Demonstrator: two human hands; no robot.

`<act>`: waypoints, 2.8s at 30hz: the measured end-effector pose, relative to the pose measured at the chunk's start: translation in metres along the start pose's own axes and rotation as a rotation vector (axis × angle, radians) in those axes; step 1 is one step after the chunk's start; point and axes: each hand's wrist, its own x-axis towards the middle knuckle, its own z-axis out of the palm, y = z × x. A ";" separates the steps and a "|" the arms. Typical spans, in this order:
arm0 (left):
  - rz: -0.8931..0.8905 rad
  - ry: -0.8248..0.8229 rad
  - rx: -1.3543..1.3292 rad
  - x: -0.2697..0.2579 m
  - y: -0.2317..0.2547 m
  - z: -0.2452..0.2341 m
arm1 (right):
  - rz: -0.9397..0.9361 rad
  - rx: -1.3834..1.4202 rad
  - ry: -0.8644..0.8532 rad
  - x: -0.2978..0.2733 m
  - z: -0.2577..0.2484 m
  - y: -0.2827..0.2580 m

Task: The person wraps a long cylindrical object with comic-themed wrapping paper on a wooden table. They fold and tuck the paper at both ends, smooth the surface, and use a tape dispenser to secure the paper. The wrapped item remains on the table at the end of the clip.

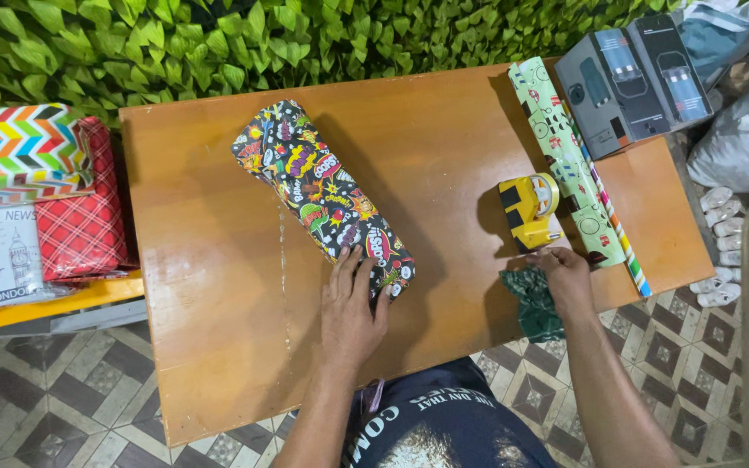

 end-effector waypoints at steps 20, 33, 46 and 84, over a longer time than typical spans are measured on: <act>0.014 0.029 -0.045 -0.002 0.001 -0.005 | -1.106 -1.005 -0.956 -0.120 0.142 -0.228; 0.008 0.033 -0.020 -0.005 -0.003 -0.001 | -1.256 -1.169 -0.836 -0.139 0.162 -0.246; -0.004 0.030 -0.024 -0.001 0.004 -0.005 | -1.284 -1.175 -0.705 -0.137 0.158 -0.248; -0.252 0.168 -0.383 -0.043 -0.031 -0.026 | -0.212 0.008 -0.625 -0.072 0.168 -0.048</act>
